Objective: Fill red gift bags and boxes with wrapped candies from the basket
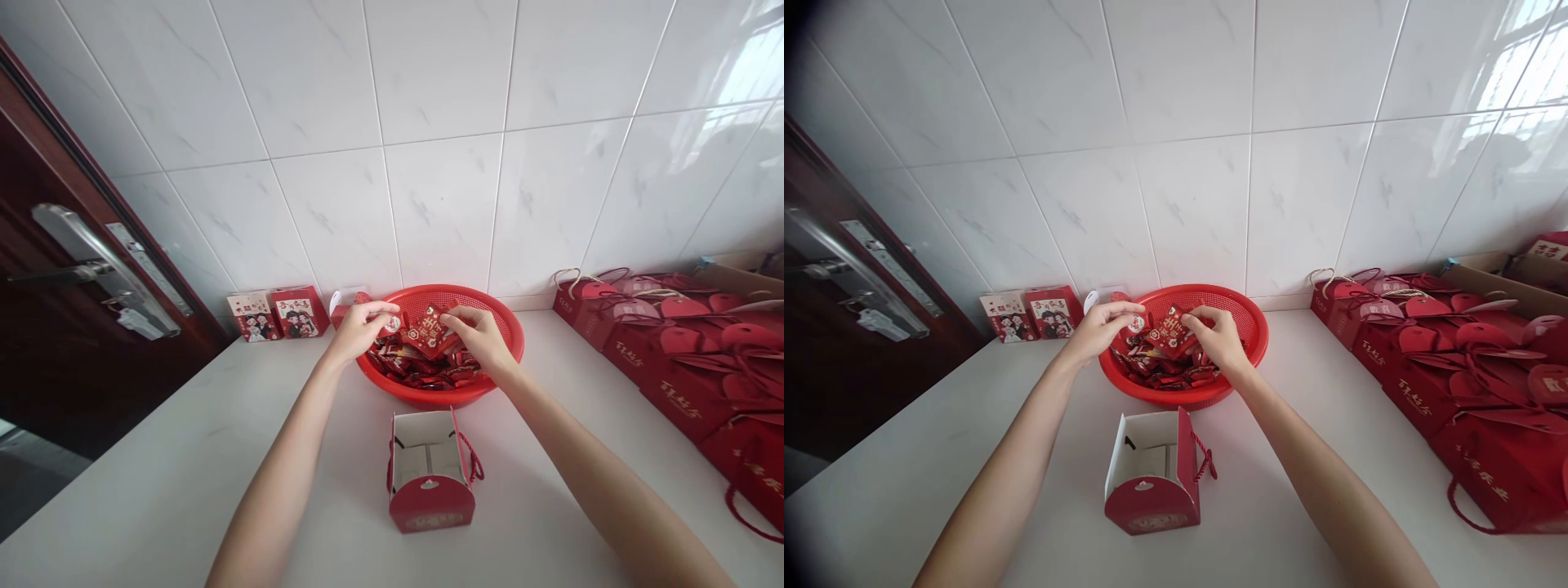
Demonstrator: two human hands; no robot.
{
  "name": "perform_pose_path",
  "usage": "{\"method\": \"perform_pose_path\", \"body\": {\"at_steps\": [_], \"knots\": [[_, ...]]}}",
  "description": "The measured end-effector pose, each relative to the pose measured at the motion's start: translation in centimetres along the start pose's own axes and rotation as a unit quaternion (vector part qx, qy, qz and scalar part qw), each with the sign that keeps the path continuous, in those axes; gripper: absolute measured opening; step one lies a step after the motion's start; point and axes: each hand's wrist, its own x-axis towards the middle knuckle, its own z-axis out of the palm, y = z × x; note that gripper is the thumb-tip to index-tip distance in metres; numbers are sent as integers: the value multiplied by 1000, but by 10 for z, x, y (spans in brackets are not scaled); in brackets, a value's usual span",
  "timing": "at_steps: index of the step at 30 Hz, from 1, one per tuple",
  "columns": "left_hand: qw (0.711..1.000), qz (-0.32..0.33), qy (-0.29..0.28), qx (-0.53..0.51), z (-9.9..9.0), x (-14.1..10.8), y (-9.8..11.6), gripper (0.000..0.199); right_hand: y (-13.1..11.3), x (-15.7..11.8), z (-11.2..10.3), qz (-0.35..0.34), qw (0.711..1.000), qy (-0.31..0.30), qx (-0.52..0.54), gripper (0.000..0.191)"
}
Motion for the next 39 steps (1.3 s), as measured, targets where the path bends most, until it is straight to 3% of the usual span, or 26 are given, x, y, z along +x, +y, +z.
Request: {"method": "perform_pose_path", "body": {"at_steps": [9, 15, 21, 29, 36, 39], "knots": [[997, 38, -48, -38, 3, -6, 12, 30, 4, 0, 0, 10, 999, -40, -2, 22], [994, 34, -100, -15, 10, -14, 22, 42, 5, 1, -1, -25, 999, -45, -6, 30], [995, 77, -62, -25, 13, -19, 29, 37, -1, -1, 2, -75, 996, -39, -11, 32], [989, 74, 18, -125, -3, -32, 44, 37, -35, -15, -7, -117, 991, -70, 20, 33], [986, 94, 21, -139, -16, -44, 53, 40, -65, -31, -15, -135, 988, -47, -54, 38], [981, 92, 43, -165, -24, -50, 59, 45, -75, -43, -14, -133, 986, -64, -82, 39]]}}
